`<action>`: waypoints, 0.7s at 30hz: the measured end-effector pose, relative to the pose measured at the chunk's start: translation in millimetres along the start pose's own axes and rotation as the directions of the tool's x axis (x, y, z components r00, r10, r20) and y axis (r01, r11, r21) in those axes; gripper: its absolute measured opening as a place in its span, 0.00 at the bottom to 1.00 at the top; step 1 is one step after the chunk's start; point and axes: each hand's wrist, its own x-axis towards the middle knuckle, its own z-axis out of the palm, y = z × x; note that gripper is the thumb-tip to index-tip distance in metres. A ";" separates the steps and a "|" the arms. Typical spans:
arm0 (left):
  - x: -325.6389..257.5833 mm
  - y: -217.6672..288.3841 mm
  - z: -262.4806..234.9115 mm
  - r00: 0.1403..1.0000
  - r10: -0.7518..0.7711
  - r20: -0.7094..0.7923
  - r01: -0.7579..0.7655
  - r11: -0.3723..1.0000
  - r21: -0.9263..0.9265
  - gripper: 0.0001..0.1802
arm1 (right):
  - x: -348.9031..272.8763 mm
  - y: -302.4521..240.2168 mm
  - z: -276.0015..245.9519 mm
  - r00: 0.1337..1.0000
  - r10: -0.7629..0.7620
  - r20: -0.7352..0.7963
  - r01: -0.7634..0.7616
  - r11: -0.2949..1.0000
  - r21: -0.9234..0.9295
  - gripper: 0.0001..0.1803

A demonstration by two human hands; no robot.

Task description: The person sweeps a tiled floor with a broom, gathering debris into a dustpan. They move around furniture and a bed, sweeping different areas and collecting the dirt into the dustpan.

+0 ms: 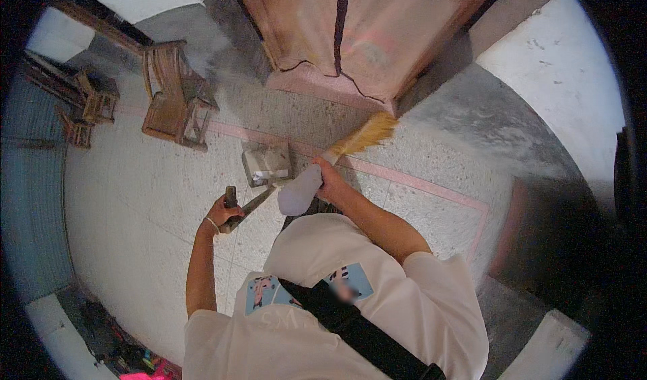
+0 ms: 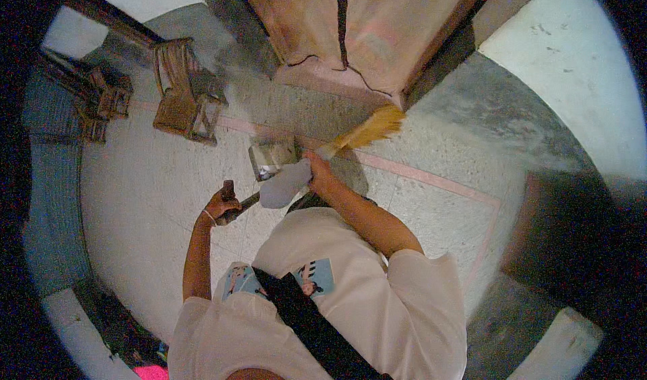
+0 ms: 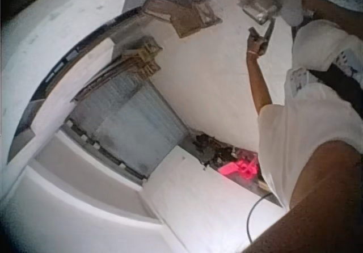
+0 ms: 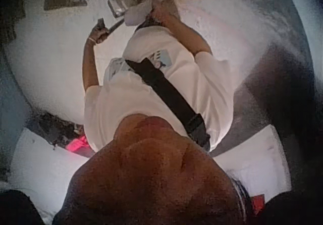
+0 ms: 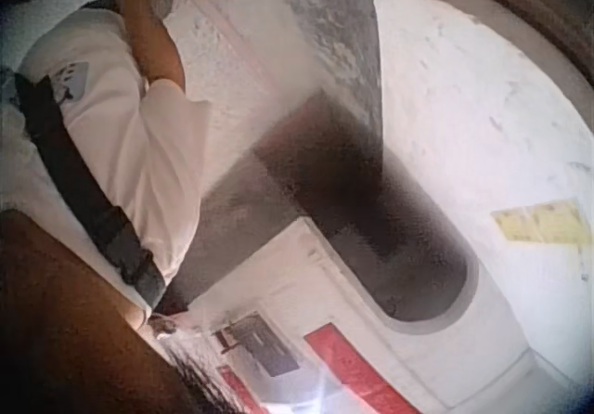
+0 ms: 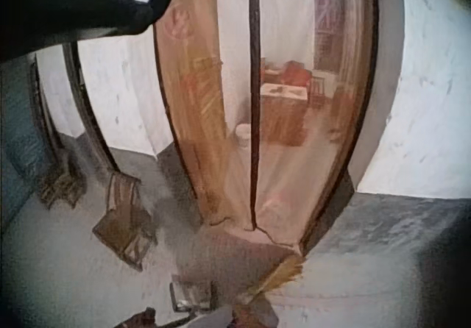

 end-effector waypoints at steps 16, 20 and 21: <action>129.7 87.4 -125.2 0.988 -0.041 0.146 -0.007 0.948 0.317 0.31 | -41.2 -221.4 3.3 0.995 0.090 -0.051 -0.101 0.955 -0.277 0.20; 119.8 69.3 -128.5 0.990 -0.076 0.123 0.034 0.948 0.317 0.28 | -100.5 -222.3 -31.3 0.971 0.121 -0.206 -0.208 0.853 -0.479 0.30; 115.0 74.8 -126.3 0.990 -0.074 0.123 0.029 0.943 0.332 0.27 | -109.0 -221.6 -38.0 0.969 0.111 -0.222 -0.213 0.833 -0.511 0.34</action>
